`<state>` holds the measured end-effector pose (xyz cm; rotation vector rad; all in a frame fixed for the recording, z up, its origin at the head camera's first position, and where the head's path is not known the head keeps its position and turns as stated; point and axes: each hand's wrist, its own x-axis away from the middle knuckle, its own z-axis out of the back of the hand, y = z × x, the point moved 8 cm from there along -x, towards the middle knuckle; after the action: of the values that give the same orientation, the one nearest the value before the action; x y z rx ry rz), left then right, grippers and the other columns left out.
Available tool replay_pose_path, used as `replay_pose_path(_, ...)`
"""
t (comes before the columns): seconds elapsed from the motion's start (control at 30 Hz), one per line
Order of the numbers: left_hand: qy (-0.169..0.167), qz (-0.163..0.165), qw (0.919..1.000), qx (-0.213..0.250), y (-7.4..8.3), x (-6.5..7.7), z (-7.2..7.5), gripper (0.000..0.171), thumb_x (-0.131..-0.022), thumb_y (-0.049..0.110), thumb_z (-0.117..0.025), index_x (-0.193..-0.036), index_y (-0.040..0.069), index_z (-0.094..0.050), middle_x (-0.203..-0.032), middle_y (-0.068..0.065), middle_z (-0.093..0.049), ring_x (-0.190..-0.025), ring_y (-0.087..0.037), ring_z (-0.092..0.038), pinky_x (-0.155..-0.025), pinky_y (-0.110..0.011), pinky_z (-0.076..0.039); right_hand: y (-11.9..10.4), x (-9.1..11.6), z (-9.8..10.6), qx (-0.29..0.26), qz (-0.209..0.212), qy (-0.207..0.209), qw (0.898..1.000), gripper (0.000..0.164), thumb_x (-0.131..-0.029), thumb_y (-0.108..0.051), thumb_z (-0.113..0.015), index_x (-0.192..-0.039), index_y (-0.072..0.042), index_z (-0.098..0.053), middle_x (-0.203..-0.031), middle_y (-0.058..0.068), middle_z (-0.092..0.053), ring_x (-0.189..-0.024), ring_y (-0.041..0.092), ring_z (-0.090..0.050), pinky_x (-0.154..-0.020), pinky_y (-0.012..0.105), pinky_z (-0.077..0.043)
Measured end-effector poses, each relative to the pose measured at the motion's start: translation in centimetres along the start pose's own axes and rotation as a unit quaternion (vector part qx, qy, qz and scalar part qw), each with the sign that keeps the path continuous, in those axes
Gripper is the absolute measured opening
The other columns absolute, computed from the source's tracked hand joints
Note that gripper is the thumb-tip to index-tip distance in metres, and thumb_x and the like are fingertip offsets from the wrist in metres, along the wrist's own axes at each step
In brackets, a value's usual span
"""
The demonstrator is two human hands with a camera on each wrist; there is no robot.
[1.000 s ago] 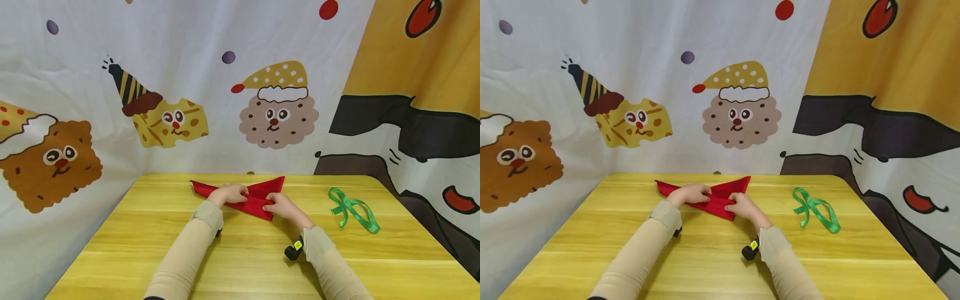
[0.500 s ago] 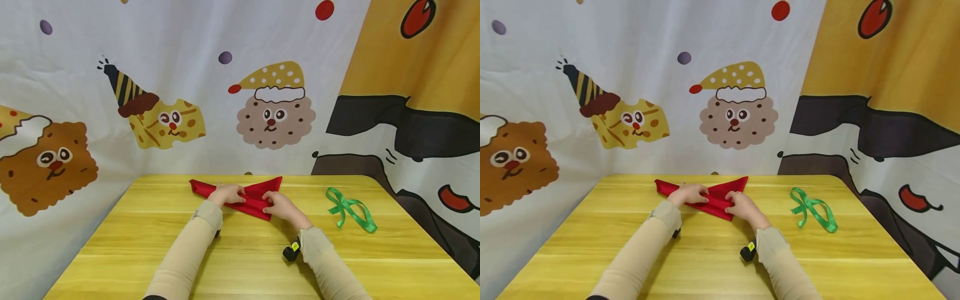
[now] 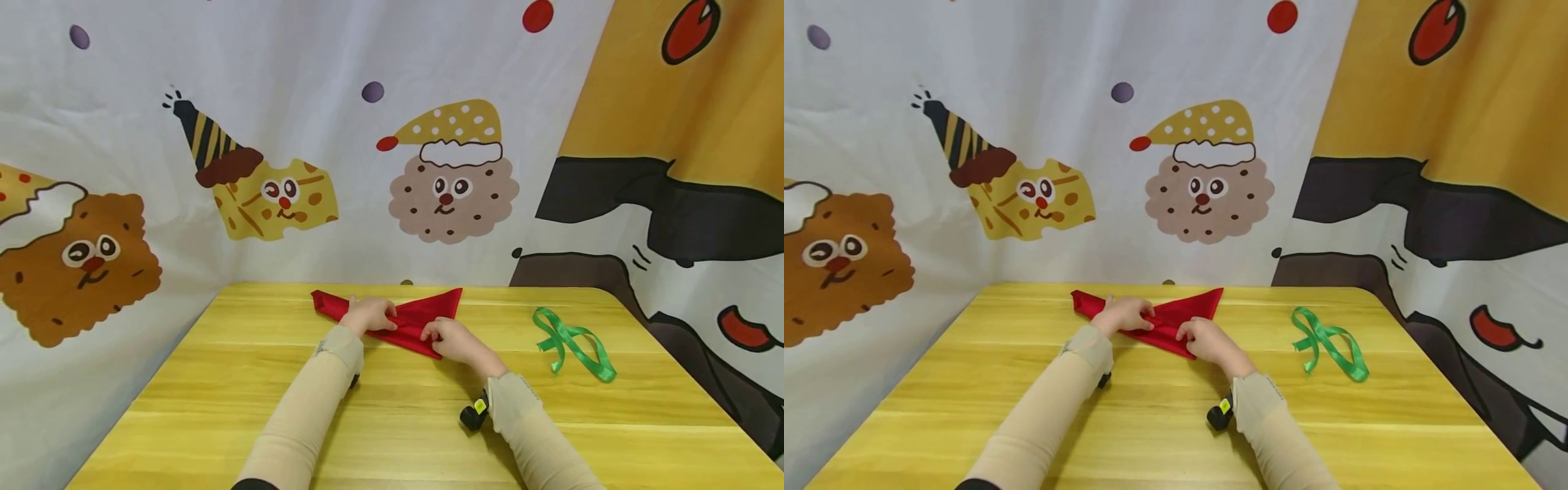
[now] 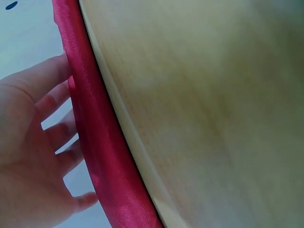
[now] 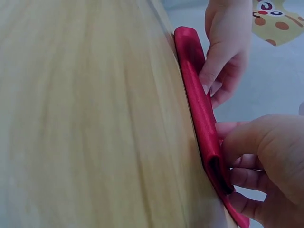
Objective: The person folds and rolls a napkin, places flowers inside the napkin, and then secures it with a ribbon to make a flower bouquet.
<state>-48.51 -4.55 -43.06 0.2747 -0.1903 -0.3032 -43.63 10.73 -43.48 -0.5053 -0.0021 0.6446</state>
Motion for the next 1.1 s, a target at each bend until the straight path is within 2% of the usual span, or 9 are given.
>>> replay_pose_path(0.27, 0.007, 0.017, 0.9998, -0.012, -0.4, 0.0, 0.1, 0.032, -0.088, 0.037, -0.071, -0.118, 0.024, -0.067, -0.123, 0.005, -0.062, -0.124, -0.028, -0.050, -0.109, -0.065, -0.008, 0.9, 0.0, -0.3, -0.052, 0.007, -0.001, 0.999, 0.024, -0.080, 0.010, -0.057, -0.091, -0.009, -0.069, -0.074, -0.003, -0.048, -0.074, 0.015, -0.044, -0.070, 0.030, -0.039)
replay_pose_path(0.5, 0.024, 0.038, 0.9979, -0.046, -0.9, 0.4, 0.5, 0.038, -0.087, 0.039, -0.072, -0.121, 0.025, -0.063, -0.130, -0.002, -0.056, -0.129, -0.033, -0.040, -0.107, -0.063, -0.015, 0.9, -0.1, -0.5, -0.082, -0.002, -0.013, 0.997, 0.019, -0.082, 0.005, -0.059, -0.093, -0.007, -0.068, -0.076, -0.002, -0.050, -0.075, 0.016, -0.045, -0.070, 0.031, -0.040)
replay_pose_path(0.63, 0.041, 0.030, 0.9962, -0.071, -0.2, 0.8, 0.8, 0.047, -0.086, 0.038, -0.074, -0.127, 0.024, -0.058, -0.130, -0.006, -0.051, -0.131, -0.031, -0.037, -0.109, -0.061, -0.014, 1.2, -0.2, -0.6, -0.088, -0.009, -0.018, 0.996, 0.015, -0.084, 0.001, -0.061, -0.095, -0.007, -0.068, -0.077, -0.002, -0.050, -0.076, 0.016, -0.046, -0.071, 0.031, -0.041)
replay_pose_path(0.77, 0.038, 0.003, 0.9965, -0.075, 1.1, 1.2, 0.8, 0.046, -0.085, 0.038, -0.074, -0.126, 0.024, -0.058, -0.128, -0.005, -0.051, -0.128, -0.030, -0.037, -0.109, -0.060, -0.018, 1.3, -0.1, -0.6, -0.086, -0.008, -0.021, 0.996, 0.013, -0.085, -0.001, -0.062, -0.095, -0.007, -0.068, -0.077, -0.002, -0.051, -0.077, 0.015, -0.046, -0.072, 0.030, -0.041)
replay_pose_path(0.87, 0.014, -0.028, 0.9986, -0.043, 2.0, 1.5, 0.6, 0.035, -0.085, 0.037, -0.074, -0.116, 0.024, -0.062, -0.121, -0.003, -0.052, -0.121, -0.028, -0.041, -0.104, -0.055, -0.029, 1.3, 0.0, -0.5, -0.085, 0.001, -0.019, 0.996, 0.012, -0.085, -0.002, -0.062, -0.095, -0.005, -0.067, -0.077, -0.002, -0.051, -0.076, 0.015, -0.046, -0.072, 0.030, -0.041)
replay_pose_path(0.97, -0.026, -0.065, 0.9973, 0.021, 2.7, 1.8, 0.2, 0.022, -0.087, 0.031, -0.074, -0.105, 0.021, -0.066, -0.113, -0.001, -0.057, -0.112, -0.025, -0.047, -0.098, -0.047, -0.037, 1.2, 0.1, -0.4, -0.086, 0.002, -0.018, 0.996, 0.012, -0.085, -0.002, -0.063, -0.096, -0.005, -0.067, -0.077, -0.001, -0.051, -0.076, 0.015, -0.046, -0.071, 0.030, -0.041)
replay_pose_path(1.1, -0.079, -0.082, 0.9849, 0.130, 2.7, 2.1, -0.6, 0.016, -0.088, 0.022, -0.072, -0.101, 0.014, -0.068, -0.104, 0.000, -0.060, -0.100, -0.020, -0.052, -0.090, -0.037, -0.042, 1.3, 0.3, -0.4, -0.094, -0.007, -0.021, 0.995, 0.011, -0.086, -0.003, -0.063, -0.096, -0.006, -0.067, -0.079, -0.001, -0.052, -0.077, 0.015, -0.046, -0.072, 0.030, -0.041)
